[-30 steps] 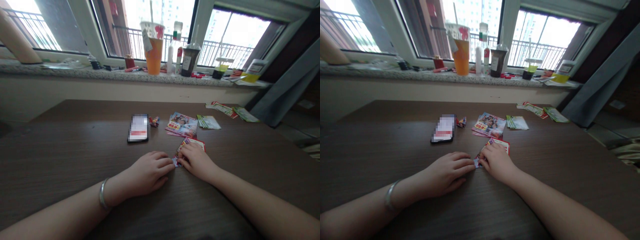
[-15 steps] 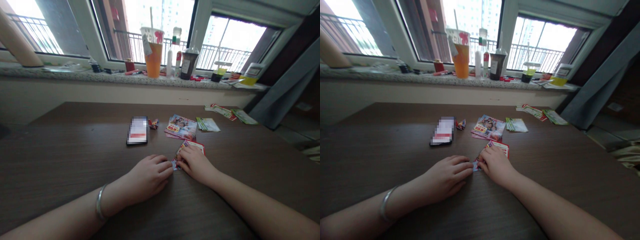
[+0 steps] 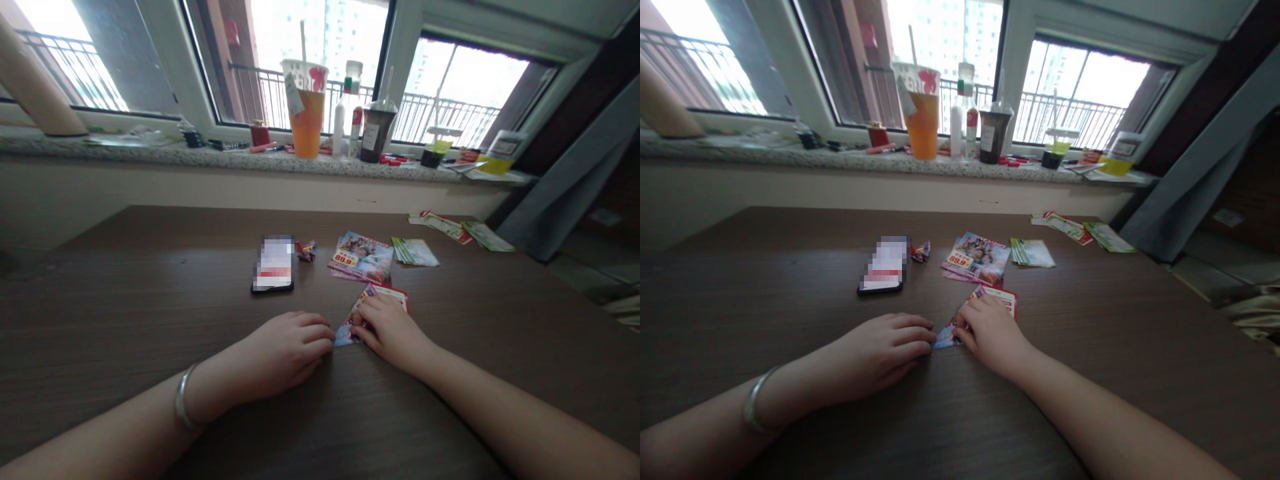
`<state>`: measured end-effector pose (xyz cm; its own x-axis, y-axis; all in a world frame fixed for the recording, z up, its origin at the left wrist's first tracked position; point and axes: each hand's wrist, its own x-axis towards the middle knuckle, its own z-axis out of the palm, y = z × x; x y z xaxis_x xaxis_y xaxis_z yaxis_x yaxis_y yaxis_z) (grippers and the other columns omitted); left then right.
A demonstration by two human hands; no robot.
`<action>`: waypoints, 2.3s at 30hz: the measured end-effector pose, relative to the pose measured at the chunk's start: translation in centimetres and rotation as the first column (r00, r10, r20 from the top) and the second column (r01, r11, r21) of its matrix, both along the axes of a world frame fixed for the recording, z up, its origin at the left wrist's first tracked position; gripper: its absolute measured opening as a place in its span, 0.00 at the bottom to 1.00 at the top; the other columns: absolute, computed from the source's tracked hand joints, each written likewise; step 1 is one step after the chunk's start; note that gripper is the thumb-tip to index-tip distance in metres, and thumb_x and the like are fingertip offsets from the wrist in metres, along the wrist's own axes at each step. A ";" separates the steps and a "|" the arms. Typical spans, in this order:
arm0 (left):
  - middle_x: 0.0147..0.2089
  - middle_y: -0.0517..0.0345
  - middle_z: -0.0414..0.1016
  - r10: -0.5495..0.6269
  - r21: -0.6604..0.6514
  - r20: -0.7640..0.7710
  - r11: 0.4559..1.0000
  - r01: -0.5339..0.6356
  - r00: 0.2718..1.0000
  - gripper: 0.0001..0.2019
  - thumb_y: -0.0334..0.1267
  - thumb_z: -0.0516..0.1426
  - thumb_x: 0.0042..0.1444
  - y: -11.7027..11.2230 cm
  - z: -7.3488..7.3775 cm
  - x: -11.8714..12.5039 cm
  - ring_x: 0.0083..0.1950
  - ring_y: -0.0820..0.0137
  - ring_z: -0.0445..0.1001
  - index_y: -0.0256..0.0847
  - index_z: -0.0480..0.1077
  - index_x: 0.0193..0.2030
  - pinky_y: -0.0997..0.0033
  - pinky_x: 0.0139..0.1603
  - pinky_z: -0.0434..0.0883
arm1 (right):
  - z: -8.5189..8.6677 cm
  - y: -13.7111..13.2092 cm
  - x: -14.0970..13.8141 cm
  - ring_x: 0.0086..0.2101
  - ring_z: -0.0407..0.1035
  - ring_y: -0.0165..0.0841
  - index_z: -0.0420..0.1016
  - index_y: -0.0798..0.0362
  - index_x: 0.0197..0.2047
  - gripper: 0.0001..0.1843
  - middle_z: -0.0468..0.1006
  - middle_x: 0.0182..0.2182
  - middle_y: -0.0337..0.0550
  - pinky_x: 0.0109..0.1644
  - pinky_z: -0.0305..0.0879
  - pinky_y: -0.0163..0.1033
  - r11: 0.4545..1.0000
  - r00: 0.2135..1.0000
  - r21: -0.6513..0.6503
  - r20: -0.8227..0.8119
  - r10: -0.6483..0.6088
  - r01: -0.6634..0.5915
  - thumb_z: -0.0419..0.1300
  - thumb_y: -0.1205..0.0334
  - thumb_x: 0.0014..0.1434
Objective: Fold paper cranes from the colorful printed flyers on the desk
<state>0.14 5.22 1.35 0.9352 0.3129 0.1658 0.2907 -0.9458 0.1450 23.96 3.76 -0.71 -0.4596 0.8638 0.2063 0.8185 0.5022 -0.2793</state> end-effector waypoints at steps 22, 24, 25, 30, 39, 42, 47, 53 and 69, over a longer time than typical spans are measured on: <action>0.59 0.58 0.70 0.034 -0.216 0.072 0.976 -0.017 0.997 0.21 0.28 0.56 0.56 0.2 -0.1 -0.3 0.62 0.61 0.64 0.47 0.66 0.57 0.53 0.63 0.63 | -0.4 0.2 0.2 0.41 0.65 0.36 0.70 0.52 0.34 0.05 0.74 0.35 0.41 0.46 0.62 0.42 0.988 0.986 0.085 -0.095 0.138 -0.130 0.61 0.61 0.60; 0.58 0.60 0.71 0.026 -0.190 0.057 0.982 -0.015 0.998 0.20 0.28 0.56 0.56 0.2 -0.1 -0.4 0.62 0.61 0.65 0.47 0.67 0.55 0.53 0.63 0.64 | -0.4 0.3 0.5 0.45 0.64 0.37 0.71 0.52 0.37 0.06 0.75 0.39 0.43 0.51 0.61 0.44 0.969 0.974 0.173 -0.107 0.199 -0.179 0.61 0.60 0.60; 0.58 0.59 0.71 0.030 -0.178 0.059 0.984 -0.019 0.998 0.19 0.28 0.56 0.57 0.1 -0.1 -0.4 0.63 0.61 0.64 0.46 0.68 0.54 0.54 0.63 0.65 | -0.4 0.3 0.6 0.48 0.63 0.38 0.72 0.53 0.39 0.07 0.75 0.42 0.44 0.55 0.60 0.46 0.953 0.968 0.229 -0.102 0.227 -0.199 0.62 0.59 0.59; 0.55 0.53 0.73 0.041 -0.082 0.091 0.996 -0.033 0.995 0.14 0.28 0.53 0.59 0.0 -0.4 -0.8 0.66 0.61 0.61 0.42 0.70 0.50 0.57 0.62 0.66 | -0.5 0.2 0.9 0.53 0.61 0.40 0.76 0.50 0.38 0.04 0.74 0.48 0.43 0.59 0.58 0.49 0.889 0.975 0.420 -0.040 0.218 -0.182 0.60 0.60 0.60; 0.55 0.47 0.72 0.074 -0.051 0.070 0.996 -0.071 0.995 0.16 0.29 0.53 0.59 -0.2 -0.5 -0.8 0.62 0.58 0.66 0.40 0.69 0.54 0.55 0.59 0.69 | -0.5 0.1 0.8 0.39 0.68 0.34 0.77 0.48 0.44 0.11 0.78 0.40 0.40 0.44 0.66 0.41 0.914 0.943 0.239 0.033 0.331 -0.329 0.54 0.65 0.64; 0.56 0.48 0.72 0.078 -0.056 0.075 0.996 -0.074 0.994 0.17 0.30 0.54 0.59 -0.2 -0.5 -0.7 0.62 0.59 0.67 0.41 0.68 0.55 0.56 0.60 0.69 | -0.4 0.0 0.8 0.40 0.68 0.34 0.77 0.48 0.45 0.12 0.78 0.40 0.41 0.45 0.66 0.41 0.918 0.943 0.219 0.030 0.332 -0.331 0.53 0.65 0.64; 0.60 0.54 0.69 0.065 -0.086 0.080 0.995 -0.058 0.995 0.18 0.30 0.54 0.60 0.1 -0.7 -0.6 0.61 0.62 0.67 0.44 0.67 0.57 0.56 0.61 0.67 | -0.3 -0.2 0.8 0.41 0.68 0.34 0.76 0.49 0.46 0.12 0.79 0.40 0.41 0.45 0.67 0.41 0.924 0.943 0.190 0.036 0.332 -0.332 0.53 0.65 0.64; 0.59 0.57 0.70 0.078 -0.094 0.052 0.993 -0.073 0.996 0.19 0.32 0.55 0.58 -0.3 -0.4 -0.6 0.60 0.61 0.67 0.45 0.66 0.57 0.56 0.60 0.67 | -0.2 -0.5 0.9 0.44 0.69 0.34 0.75 0.48 0.49 0.14 0.78 0.45 0.41 0.48 0.66 0.42 0.894 0.919 0.213 0.075 0.388 -0.394 0.54 0.66 0.63; 0.58 0.52 0.70 0.075 -0.120 0.052 0.990 -0.068 0.996 0.18 0.32 0.56 0.58 -0.6 -0.1 -0.5 0.62 0.59 0.65 0.46 0.68 0.55 0.50 0.66 0.60 | 0.2 -1.5 0.0 0.44 0.69 0.37 0.76 0.48 0.46 0.13 0.77 0.45 0.43 0.47 0.67 0.44 0.914 0.927 0.161 0.103 0.361 -0.374 0.55 0.66 0.61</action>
